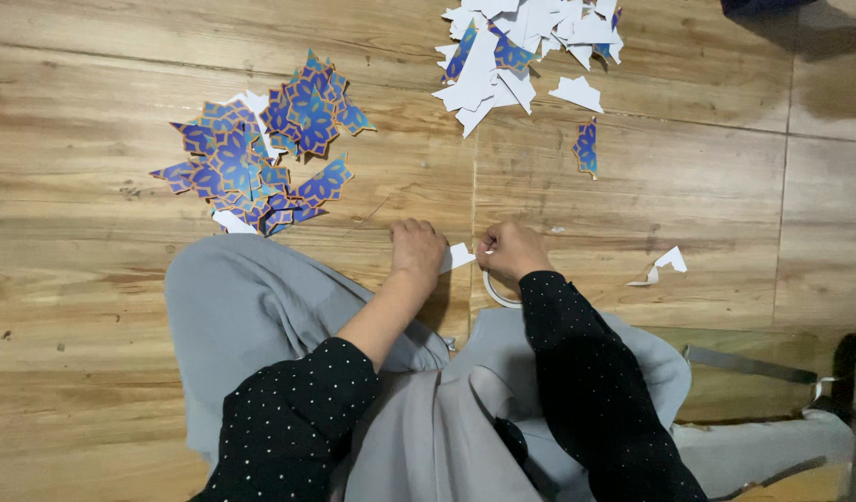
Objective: The person sits on the floor and assembles small, patterned paper cutouts. They pick up individual pieces, apply adhesive tape to the edges, and attach them to other pieces to form a larger decorative shape.
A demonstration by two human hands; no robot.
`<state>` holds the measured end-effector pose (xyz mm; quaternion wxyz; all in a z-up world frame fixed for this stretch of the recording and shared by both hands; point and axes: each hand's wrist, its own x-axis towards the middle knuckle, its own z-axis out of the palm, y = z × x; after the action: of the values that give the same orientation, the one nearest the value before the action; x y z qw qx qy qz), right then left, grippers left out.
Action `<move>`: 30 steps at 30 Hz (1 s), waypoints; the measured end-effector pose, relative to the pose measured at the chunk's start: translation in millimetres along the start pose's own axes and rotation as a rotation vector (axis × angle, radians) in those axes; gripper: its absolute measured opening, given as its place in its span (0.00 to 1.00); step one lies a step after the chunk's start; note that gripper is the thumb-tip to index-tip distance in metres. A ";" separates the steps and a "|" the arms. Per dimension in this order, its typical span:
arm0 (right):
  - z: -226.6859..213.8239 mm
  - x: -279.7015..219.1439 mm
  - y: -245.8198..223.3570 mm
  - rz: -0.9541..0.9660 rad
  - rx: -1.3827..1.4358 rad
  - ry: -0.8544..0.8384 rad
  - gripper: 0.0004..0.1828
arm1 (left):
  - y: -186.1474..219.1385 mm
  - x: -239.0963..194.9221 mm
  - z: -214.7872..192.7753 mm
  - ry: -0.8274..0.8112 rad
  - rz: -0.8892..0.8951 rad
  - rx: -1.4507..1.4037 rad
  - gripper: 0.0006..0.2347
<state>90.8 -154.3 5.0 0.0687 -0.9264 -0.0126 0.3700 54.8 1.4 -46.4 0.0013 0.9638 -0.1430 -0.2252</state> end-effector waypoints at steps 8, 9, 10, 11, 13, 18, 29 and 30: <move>20.9 -28.6 -9.0 0.063 0.182 -0.003 0.11 | 26.8 -65.3 5.5 0.532 0.078 0.031 0.09; 22.9 -29.9 -9.1 0.062 0.175 0.011 0.11 | 34.8 -71.6 14.7 0.590 0.099 0.024 0.10; 18.9 -28.9 -7.0 0.061 0.177 0.019 0.11 | 34.5 -76.3 10.8 0.597 0.101 0.029 0.10; 15.2 -27.4 -4.8 0.091 0.154 0.022 0.12 | 34.3 -80.8 7.3 0.605 0.101 0.057 0.10; 17.9 -32.5 5.6 0.128 0.127 0.003 0.12 | 42.4 -93.3 15.6 0.595 0.101 0.073 0.11; 20.1 -32.8 13.9 0.088 0.264 0.000 0.15 | 42.2 -90.3 33.0 0.349 0.180 0.144 0.14; 29.9 -30.0 16.7 0.019 0.197 0.048 0.13 | 75.8 -69.2 57.9 0.370 0.161 0.082 0.18; 29.8 -30.0 17.3 -0.004 0.188 0.068 0.14 | 77.0 -68.6 54.7 0.371 0.153 0.068 0.17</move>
<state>48.0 -170.2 1.8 0.1564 -0.9279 0.0226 0.3376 -49.0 -50.1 -60.7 0.0120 0.9746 -0.2206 -0.0381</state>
